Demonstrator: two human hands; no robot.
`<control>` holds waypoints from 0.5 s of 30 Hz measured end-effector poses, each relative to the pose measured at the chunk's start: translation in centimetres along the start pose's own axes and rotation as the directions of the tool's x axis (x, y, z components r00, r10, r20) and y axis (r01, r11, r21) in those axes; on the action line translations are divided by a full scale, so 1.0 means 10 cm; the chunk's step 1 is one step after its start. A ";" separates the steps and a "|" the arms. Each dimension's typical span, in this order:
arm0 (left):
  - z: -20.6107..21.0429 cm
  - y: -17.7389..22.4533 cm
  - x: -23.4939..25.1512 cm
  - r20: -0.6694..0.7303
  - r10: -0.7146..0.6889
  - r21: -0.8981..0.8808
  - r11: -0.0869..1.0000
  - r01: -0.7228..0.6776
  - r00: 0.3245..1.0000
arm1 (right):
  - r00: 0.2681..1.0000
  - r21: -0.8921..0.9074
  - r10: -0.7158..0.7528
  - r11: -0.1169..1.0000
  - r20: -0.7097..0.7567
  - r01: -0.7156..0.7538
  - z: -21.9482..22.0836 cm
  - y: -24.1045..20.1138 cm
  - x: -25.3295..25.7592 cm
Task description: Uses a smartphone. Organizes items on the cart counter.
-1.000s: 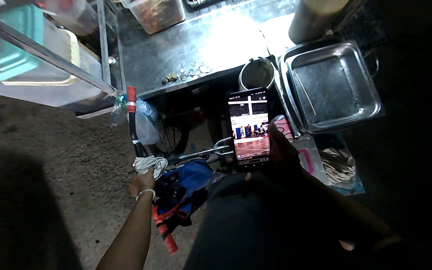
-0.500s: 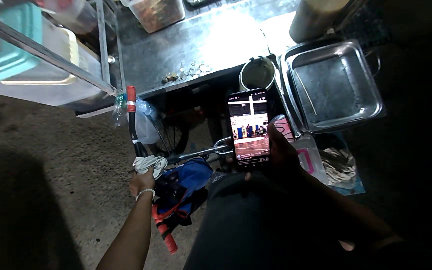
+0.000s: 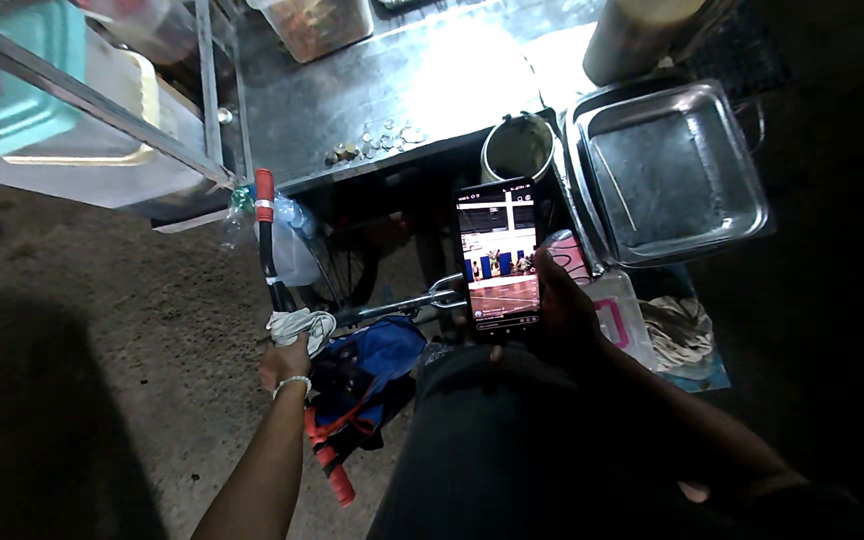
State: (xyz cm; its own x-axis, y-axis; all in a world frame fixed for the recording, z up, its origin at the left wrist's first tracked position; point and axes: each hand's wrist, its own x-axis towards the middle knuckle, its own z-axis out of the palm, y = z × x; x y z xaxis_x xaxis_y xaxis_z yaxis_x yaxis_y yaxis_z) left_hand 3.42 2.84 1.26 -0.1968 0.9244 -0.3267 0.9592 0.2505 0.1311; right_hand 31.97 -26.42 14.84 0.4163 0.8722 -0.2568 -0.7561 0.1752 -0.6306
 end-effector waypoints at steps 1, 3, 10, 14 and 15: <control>0.00 0.00 0.00 -0.001 0.000 -0.005 1.000 0.000 1.000 | 1.000 -0.001 0.002 1.000 0.010 -0.002 -0.01 0.00 0.00; 0.00 0.00 0.00 0.001 0.001 0.000 1.000 -0.001 1.000 | 0.998 0.009 0.031 0.999 0.052 -0.031 -0.03 0.00 0.01; 0.00 0.01 0.00 -0.009 0.010 0.004 1.000 -0.010 1.000 | 0.999 0.006 0.024 1.000 0.047 -0.024 -0.06 0.03 0.04; 0.01 0.00 0.01 -0.005 0.009 0.002 1.000 -0.009 1.000 | 0.996 0.022 0.012 1.000 0.087 -0.014 -0.06 0.03 0.04; 0.01 0.00 0.00 -0.003 0.009 0.006 1.000 -0.009 1.000 | 0.997 0.018 0.019 1.000 0.080 -0.021 -0.06 0.02 0.04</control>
State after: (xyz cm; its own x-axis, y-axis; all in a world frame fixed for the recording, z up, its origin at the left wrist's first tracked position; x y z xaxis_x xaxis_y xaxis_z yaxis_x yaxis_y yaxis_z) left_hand 3.45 2.86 1.15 -0.1888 0.9274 -0.3228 0.9621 0.2406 0.1284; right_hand 32.27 -26.27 14.15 0.3598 0.9092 -0.2094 -0.7736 0.1653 -0.6117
